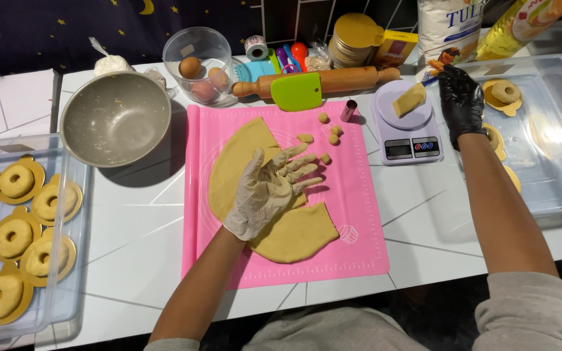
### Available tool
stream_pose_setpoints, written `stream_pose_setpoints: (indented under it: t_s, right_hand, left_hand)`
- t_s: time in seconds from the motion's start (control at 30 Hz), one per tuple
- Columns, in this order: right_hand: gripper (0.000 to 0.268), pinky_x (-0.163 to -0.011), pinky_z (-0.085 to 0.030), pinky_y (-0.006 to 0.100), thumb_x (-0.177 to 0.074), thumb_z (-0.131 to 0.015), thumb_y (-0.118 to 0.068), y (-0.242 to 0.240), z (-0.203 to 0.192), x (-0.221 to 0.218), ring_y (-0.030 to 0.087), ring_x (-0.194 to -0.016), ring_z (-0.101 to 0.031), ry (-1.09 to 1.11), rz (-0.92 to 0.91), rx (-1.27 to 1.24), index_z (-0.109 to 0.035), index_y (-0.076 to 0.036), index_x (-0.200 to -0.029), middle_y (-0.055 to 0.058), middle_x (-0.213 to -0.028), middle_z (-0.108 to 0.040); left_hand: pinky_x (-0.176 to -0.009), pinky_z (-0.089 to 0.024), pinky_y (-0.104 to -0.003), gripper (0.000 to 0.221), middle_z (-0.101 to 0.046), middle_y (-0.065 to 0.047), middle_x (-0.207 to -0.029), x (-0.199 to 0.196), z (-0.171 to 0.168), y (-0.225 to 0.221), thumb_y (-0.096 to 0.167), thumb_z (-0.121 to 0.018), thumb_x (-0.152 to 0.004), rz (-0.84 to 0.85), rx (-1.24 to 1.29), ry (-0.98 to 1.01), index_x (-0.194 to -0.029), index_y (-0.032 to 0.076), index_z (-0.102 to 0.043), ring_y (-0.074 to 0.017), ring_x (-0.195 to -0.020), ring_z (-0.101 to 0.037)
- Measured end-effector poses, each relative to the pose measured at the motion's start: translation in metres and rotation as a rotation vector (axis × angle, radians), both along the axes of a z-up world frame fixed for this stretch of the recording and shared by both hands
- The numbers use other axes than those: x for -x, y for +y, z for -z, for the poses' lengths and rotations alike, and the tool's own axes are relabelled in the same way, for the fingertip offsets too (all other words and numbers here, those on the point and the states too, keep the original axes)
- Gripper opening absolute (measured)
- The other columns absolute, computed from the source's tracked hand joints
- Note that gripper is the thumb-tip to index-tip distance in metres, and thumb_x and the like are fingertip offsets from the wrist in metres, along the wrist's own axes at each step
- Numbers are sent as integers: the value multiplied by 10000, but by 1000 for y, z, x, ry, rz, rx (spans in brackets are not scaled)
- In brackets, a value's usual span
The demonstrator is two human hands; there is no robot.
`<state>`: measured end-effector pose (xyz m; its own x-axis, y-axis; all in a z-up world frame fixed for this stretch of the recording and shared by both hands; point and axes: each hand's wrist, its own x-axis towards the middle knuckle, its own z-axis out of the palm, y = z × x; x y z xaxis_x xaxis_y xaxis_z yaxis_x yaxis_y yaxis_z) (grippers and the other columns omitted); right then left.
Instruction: Arranging shaped donut dough into a tray for proofing and cutting/shaping small dough pieces on a silicone mat.
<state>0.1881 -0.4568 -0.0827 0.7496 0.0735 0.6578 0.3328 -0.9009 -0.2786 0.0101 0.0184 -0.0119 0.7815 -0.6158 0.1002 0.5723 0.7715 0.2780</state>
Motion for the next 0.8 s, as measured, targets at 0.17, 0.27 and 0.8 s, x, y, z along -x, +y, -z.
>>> stream_pose_setpoints:
  t_s: [0.17, 0.27, 0.8]
  right_hand:
    - [405, -1064, -462, 427, -1104, -425, -107, -19, -21, 1, 363, -1194, -636, 152, -29, 85, -784, 8, -1252, 203, -1296, -719]
    - [386, -805, -550, 349, -1089, -433, -191, 21, -60, 28, 273, -1103, -647, 342, -12, -356, -718, -26, -1290, 143, -1291, -691]
    - [435, -961, -490, 346, -1091, -373, -240, -14, -18, 14, 239, -1130, -628, 402, -35, -172, -759, -98, -1234, 107, -1265, -701]
  left_hand:
    - [-1147, -407, -630, 748, -619, -269, -1349, -2, 6, 1, 519, -670, -949, -21, -34, 2, -1433, -35, -537, -410, -1267, -600]
    - [-1131, -401, -673, 735, -628, -262, -1340, 1, 1, 0, 513, -663, -960, -16, -19, 0, -1434, -33, -533, -420, -1254, -608]
    - [-1152, -390, -656, 804, -608, -268, -1373, -2, 5, 2, 563, -624, -962, -15, -8, -31, -1481, -36, -489, -447, -1283, -582]
